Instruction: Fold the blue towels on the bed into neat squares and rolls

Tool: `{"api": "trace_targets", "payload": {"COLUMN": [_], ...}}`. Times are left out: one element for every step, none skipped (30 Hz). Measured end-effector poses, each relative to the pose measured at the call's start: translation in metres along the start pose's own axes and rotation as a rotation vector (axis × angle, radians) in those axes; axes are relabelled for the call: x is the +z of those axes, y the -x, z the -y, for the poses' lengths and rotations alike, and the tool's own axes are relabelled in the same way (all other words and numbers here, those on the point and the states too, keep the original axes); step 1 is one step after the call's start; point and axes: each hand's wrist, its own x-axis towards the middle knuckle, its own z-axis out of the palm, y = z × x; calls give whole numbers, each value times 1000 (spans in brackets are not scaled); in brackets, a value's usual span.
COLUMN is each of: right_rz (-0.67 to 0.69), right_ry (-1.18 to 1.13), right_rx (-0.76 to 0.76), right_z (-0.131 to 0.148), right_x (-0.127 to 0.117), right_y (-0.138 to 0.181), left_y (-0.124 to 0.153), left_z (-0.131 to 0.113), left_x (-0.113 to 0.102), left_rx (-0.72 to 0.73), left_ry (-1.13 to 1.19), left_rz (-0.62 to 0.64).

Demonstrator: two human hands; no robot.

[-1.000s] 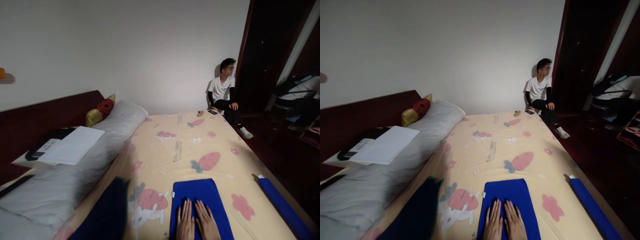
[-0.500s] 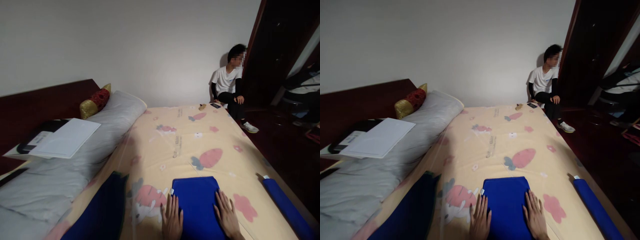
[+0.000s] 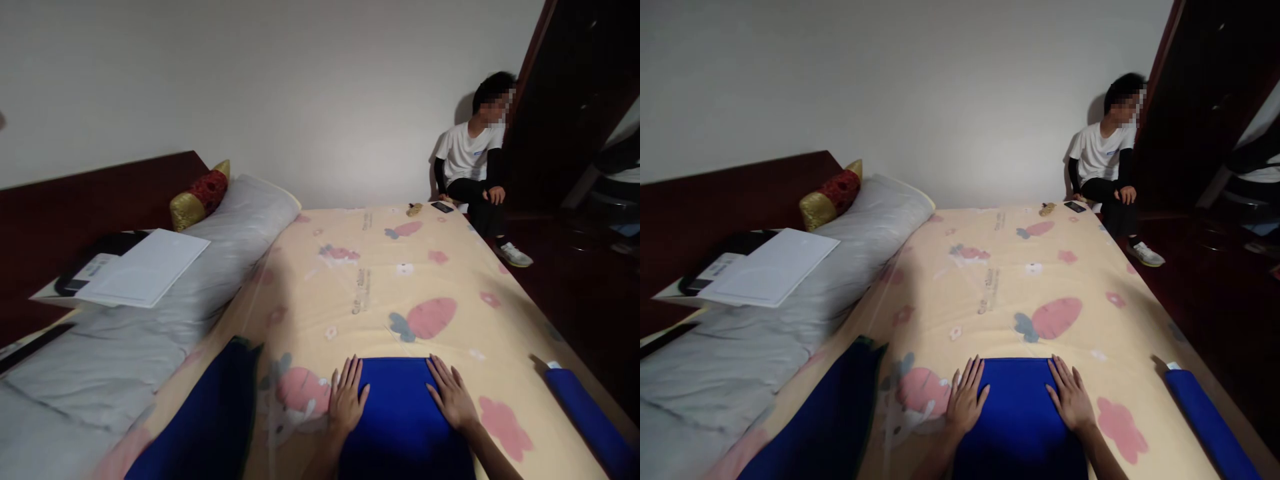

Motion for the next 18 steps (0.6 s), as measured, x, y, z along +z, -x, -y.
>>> {"api": "trace_targets", "payload": {"right_rz": [-21, -31, -31, -23, -8, 15, 40, 58, 59, 39, 0, -48, -94, -123, -134, -126, -107, -87], "right_ry": [15, 26, 33, 36, 33, 27, 19, 15, 14, 14, 12, 4, -13, -36, -63, -87, -106, -119], "right_rx": [-1, -2, -2, 0, -1, -6, -8, 0, 22, 60, 103, 138, 149, 124, 71, -1, -69, -121], "right_z": [-6, -10, -12, -13, -14, -14, -15, -15, -13, -9, -1, 9, 23, 40, 58, 76, 93, 107], "right_x": [3, 5, 8, 10, 11, 12, 11, 10, 8, 5, 3, 1, 1, 2, 4, 8, 12, 17], "right_y": [4, 7, 8, 8, 6, 3, -1, -5, -9, -10, -8, -2, 7, 21, 38, 57, 78, 99], "left_y": [2, 3, 3, 2, 0, -4, -8, -12, -16, -18, -17, -12, -3, 11, 28, 49, 71, 93], "left_z": [2, 2, 1, 0, 0, 0, 0, 0, -2, -5, -11, -20, -32, -45, -60, -76, -90, -102], "left_x": [1, 3, 5, 6, 7, 6, 4, 0, -5, -10, -16, -20, -23, -23, -22, -18, -13, -7], "left_rx": [-17, -26, -29, -32, -37, -43, -48, -60, -85, -123, -161, -179, -166, -117, -43, 42, 111, 155], "left_ry": [-4, -6, -5, -3, 2, 11, 22, 33, 37, 32, 22, 12, 9, 16, 30, 49, 63, 70], "left_rz": [-2, 4, 17, 35, 61, 98, 147, 197, 234, 243, 221, 172, 109, 49, 3, -28, -50, -69]}}
